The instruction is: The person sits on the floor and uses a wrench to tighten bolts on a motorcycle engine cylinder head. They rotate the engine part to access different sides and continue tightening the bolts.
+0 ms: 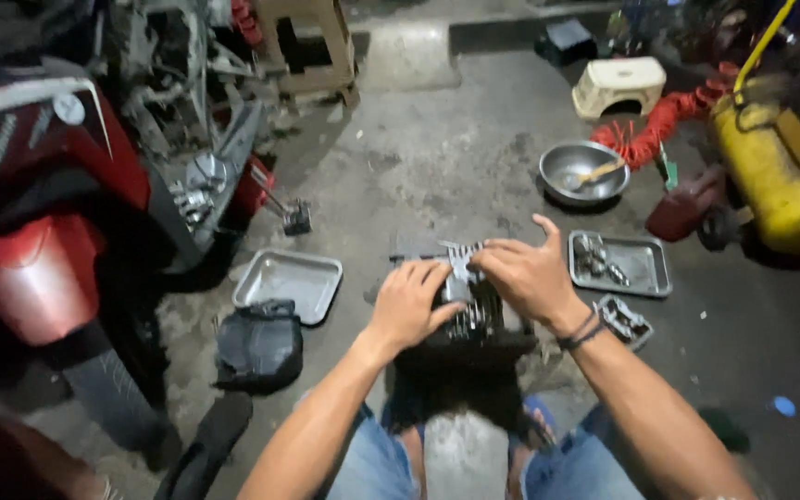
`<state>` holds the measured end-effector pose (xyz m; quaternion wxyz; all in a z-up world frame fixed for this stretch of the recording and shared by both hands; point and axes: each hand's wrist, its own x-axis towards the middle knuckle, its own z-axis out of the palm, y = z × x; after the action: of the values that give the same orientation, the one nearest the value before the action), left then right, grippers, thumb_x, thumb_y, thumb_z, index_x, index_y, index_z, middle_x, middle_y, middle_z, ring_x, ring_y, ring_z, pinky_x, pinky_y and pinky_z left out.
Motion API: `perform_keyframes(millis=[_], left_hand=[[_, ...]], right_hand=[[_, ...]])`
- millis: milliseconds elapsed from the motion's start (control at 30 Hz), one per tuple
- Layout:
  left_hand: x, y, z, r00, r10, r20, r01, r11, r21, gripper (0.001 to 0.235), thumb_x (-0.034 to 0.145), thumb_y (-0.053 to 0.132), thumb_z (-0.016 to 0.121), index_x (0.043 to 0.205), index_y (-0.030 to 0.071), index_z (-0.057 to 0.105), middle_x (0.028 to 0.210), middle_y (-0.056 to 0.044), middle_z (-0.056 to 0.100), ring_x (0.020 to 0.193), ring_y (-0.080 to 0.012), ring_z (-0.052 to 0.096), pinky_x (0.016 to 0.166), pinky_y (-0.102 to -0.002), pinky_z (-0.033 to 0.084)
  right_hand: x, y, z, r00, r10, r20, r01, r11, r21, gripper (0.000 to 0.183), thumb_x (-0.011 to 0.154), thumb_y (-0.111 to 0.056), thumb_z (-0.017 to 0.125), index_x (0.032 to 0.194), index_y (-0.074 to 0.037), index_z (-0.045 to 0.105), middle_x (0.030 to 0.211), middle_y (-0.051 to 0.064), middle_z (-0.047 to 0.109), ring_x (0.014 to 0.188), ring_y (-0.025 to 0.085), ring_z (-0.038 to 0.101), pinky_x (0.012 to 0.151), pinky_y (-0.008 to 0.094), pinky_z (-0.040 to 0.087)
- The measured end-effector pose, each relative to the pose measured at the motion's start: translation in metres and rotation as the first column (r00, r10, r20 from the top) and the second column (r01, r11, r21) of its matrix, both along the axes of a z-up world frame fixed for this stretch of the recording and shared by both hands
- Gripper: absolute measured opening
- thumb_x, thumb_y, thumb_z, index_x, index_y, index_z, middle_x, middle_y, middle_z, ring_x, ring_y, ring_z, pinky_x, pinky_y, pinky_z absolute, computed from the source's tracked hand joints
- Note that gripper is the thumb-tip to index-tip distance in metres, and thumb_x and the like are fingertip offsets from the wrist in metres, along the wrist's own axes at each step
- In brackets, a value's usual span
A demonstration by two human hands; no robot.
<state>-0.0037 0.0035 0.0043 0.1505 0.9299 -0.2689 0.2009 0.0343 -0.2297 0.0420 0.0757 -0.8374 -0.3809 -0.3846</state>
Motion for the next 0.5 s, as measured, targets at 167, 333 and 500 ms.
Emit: perform_keyframes(millis=[167, 333, 500], left_hand=[[0.001, 0.002, 0.004, 0.998, 0.012, 0.069, -0.014, 1.0, 0.016, 0.063, 0.089, 0.058, 0.065, 0.136, 0.016, 0.058, 0.121, -0.008, 0.064, 0.117, -0.0293, 0.061, 0.096, -0.045, 0.052], [-0.003, -0.001, -0.001, 0.998, 0.007, 0.069, -0.007, 1.0, 0.006, 0.062, 0.089, 0.059, 0.065, 0.135, 0.018, 0.058, 0.12, -0.006, 0.063, 0.116, -0.0283, 0.061, 0.094, -0.044, 0.053], [-0.003, -0.001, 0.002, 0.997, 0.002, 0.082, -0.001, 1.0, -0.013, 0.061, 0.089, 0.057, 0.066, 0.134, 0.017, 0.058, 0.119, -0.007, 0.063, 0.115, -0.029, 0.061, 0.094, -0.044, 0.053]], right_hand=[[0.005, 0.005, -0.002, 0.998, 0.009, 0.059, -0.008, 1.0, -0.007, 0.015, 0.105, -0.027, 0.054, 0.097, -0.025, 0.067, 0.086, -0.006, 0.073, 0.1, 0.009, 0.071, 0.107, 0.067, 0.029], [0.005, 0.002, -0.011, 0.999, 0.022, 0.029, -0.023, 1.0, 0.022, 0.015, 0.105, -0.026, 0.055, 0.101, -0.025, 0.07, 0.089, -0.005, 0.074, 0.1, 0.01, 0.072, 0.108, 0.066, 0.029], [-0.001, 0.002, 0.002, 1.0, 0.03, 0.0, -0.03, 0.999, 0.019, 0.013, 0.104, -0.025, 0.055, 0.1, -0.027, 0.068, 0.092, -0.006, 0.075, 0.101, 0.011, 0.072, 0.107, 0.066, 0.03]])
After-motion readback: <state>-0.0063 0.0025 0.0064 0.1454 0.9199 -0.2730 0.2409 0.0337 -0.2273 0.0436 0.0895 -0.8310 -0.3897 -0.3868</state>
